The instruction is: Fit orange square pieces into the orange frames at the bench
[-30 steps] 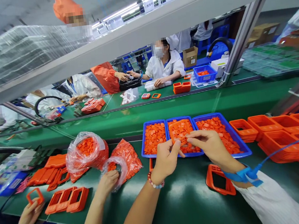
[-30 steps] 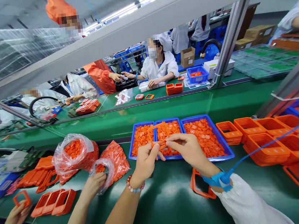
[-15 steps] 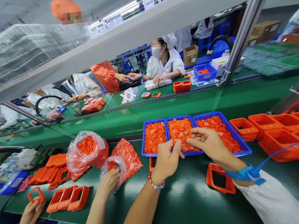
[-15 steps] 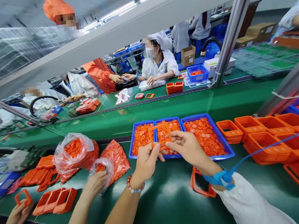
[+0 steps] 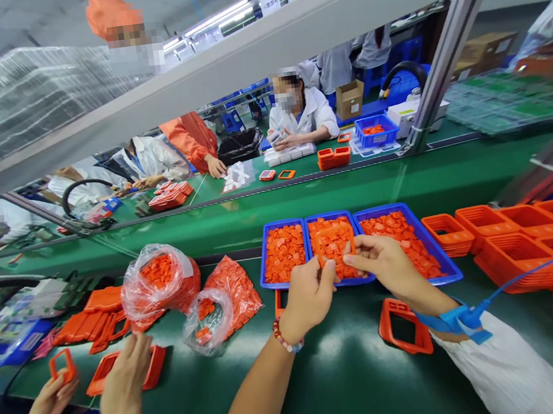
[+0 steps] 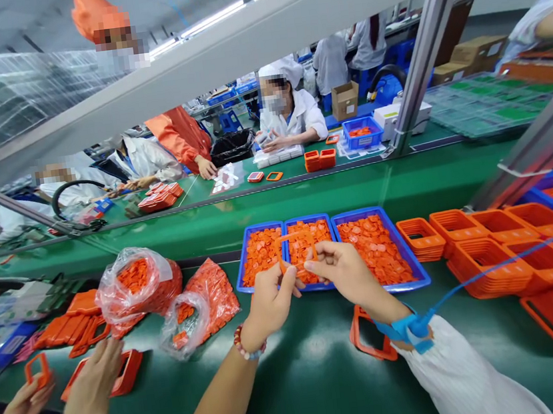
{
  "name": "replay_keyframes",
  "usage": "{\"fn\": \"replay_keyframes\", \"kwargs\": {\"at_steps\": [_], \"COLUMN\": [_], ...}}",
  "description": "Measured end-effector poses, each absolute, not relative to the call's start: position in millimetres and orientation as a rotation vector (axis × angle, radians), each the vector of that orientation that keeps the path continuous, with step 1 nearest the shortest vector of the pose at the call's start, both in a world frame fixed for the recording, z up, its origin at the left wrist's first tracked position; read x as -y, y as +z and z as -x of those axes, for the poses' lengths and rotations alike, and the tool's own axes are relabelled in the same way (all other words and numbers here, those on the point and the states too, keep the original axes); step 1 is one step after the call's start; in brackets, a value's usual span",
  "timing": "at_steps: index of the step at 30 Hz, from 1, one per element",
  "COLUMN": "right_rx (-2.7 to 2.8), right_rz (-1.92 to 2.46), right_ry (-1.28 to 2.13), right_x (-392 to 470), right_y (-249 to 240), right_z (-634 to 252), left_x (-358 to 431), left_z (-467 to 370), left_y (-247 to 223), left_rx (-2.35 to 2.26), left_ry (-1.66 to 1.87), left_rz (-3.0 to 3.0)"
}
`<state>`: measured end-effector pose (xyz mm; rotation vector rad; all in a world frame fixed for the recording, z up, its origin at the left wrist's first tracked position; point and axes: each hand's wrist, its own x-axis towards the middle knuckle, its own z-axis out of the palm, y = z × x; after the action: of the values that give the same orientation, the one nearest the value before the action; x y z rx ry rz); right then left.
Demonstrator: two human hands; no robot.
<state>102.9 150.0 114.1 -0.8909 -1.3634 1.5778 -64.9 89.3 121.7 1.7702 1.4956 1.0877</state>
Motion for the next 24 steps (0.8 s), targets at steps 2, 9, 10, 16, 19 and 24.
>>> {"fn": "replay_keyframes", "kwargs": {"at_steps": [2,9,10,16,19,24], "right_rx": [1.354,1.515,1.523,1.374,1.362,1.409], "right_rz": [0.871,0.806,0.817,0.887,0.878,0.864], "right_ry": [1.578,1.626,1.613,1.484,1.481,1.476], "right_x": [-147.3,-141.0,-141.4,-147.7,-148.6,-146.8], "right_y": [115.1,119.0,119.6,123.0,124.1,125.8], "right_z": [-101.5,-100.6,-101.4,-113.3,-117.0,-115.0], "left_x": [-89.7,-92.8,-94.5,-114.2,-123.3,-130.9], "left_z": [65.1,66.0,67.2,75.3,72.6,64.1], "left_y": [120.4,118.8,117.8,98.2,82.7,68.2], "left_rx": [-1.459,-1.387,-1.386,-1.725,-1.974,-2.099], "left_ry": [1.110,1.170,1.173,0.962,0.555,0.140], "left_rz": [-1.739,-1.646,-1.647,-1.958,-2.182,-2.226]}}
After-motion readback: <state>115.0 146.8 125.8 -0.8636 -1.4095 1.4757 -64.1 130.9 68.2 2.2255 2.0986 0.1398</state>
